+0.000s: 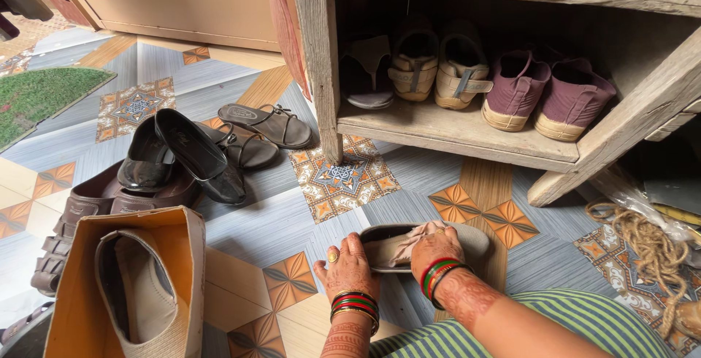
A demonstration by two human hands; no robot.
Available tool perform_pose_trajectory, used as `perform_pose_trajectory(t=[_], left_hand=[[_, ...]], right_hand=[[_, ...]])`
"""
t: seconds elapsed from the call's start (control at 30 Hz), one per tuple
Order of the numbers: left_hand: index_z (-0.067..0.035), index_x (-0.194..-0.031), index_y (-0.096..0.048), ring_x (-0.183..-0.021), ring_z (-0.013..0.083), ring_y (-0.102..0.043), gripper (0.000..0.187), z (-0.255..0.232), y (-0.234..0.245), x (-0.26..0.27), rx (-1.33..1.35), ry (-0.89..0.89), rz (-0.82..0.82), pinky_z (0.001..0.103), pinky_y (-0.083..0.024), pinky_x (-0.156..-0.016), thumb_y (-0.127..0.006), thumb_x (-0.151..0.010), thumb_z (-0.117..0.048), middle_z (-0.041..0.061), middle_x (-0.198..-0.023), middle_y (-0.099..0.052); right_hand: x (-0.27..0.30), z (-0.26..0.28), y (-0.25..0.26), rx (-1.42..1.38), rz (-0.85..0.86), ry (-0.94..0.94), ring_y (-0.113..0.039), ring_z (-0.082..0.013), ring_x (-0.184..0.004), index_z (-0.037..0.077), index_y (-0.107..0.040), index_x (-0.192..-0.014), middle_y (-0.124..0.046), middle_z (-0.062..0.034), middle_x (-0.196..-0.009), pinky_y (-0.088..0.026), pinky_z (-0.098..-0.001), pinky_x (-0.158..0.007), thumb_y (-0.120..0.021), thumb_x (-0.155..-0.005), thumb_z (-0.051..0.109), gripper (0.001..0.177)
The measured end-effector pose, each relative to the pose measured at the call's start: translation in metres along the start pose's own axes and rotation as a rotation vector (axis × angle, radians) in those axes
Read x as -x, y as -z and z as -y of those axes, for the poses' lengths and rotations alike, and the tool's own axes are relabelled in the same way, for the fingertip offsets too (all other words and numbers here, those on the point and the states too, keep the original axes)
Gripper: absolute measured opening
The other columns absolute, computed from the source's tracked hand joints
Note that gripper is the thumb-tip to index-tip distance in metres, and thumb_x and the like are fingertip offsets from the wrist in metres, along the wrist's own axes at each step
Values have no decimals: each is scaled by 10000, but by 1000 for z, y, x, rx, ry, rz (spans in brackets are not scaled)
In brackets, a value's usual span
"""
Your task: The person sits on the floor and wipes a beige slip-on shoe with a cloth. They clean the exterior and interior surfaces, then place the shoe on a wooden shelf. They repeat the process with a second shoe.
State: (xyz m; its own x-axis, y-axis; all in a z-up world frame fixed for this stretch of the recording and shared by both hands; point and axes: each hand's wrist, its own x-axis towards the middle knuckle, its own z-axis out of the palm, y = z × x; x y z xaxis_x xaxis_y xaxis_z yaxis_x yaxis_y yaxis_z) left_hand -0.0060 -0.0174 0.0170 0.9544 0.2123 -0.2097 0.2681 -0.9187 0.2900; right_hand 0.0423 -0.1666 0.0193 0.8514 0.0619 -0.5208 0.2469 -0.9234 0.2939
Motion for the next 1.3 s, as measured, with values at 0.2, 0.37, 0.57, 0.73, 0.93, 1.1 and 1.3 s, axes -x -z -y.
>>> perform_pose_trajectory(t=[0.2,0.37,0.57,0.73,0.93,1.1,1.3], left_hand=[[-169,-1324,-449,-1300,234,-465,513,-1,2,5,-2,-8,-12,574,-274,-1099,-652,-854,-131,-15,-1342,-549],[-167,-1303,-462,-1286,232,-472,454,-4,3,6,1,2,1,570,-271,-1106,-626,-882,-129,-16,-1311,-562],[-167,-1316,-463,-1267,229,-486,414,-3,-4,2,6,-2,-31,574,-284,-1097,-586,-926,-102,-18,-1296,-571],[-172,-1327,-446,-1284,234,-466,505,1,-7,1,14,-4,-18,573,-277,-1087,-629,-863,-90,-23,-1337,-546],[-182,-1358,-429,-1308,228,-463,586,-1,-2,9,76,44,-2,551,-292,-1104,-708,-843,-163,-22,-1350,-543],[-209,-1520,-254,-1387,229,-384,1050,2,3,8,190,82,110,545,-228,-1174,-891,-686,-237,-1,-1449,-454],[-213,-1585,-118,-1482,211,-332,1159,3,-18,3,322,-50,119,600,-119,-1237,-855,-696,-107,10,-1568,-379]], right_hand=[[-36,13,-7,-57,97,-62,-580,-236,-1293,120,-680,-1309,-650,-76,-1361,-469,-408,-1042,-569,-995,244,356],[-47,6,7,14,119,-12,-644,-229,-1230,107,-685,-1295,-688,-79,-1314,-543,-392,-967,-586,-997,267,352],[-32,-7,15,-39,47,-4,-695,-244,-1162,118,-742,-1203,-728,-86,-1224,-587,-388,-913,-584,-986,216,286],[-10,-14,12,-193,-63,111,-705,-291,-1079,99,-766,-1094,-742,-136,-1124,-556,-398,-903,-660,-915,296,286],[-32,-35,-2,-1245,-136,373,-706,-423,-882,0,-760,-927,-759,-231,-883,-578,-479,-738,-699,-855,315,329],[-21,-47,1,-705,-451,87,-721,-376,-932,84,-672,-1124,-745,-164,-948,-571,-451,-844,-771,-769,337,447],[12,-1,11,-466,-162,23,-586,-356,-1209,148,-582,-1280,-592,-134,-1284,-479,-473,-1038,-664,-927,384,432]])
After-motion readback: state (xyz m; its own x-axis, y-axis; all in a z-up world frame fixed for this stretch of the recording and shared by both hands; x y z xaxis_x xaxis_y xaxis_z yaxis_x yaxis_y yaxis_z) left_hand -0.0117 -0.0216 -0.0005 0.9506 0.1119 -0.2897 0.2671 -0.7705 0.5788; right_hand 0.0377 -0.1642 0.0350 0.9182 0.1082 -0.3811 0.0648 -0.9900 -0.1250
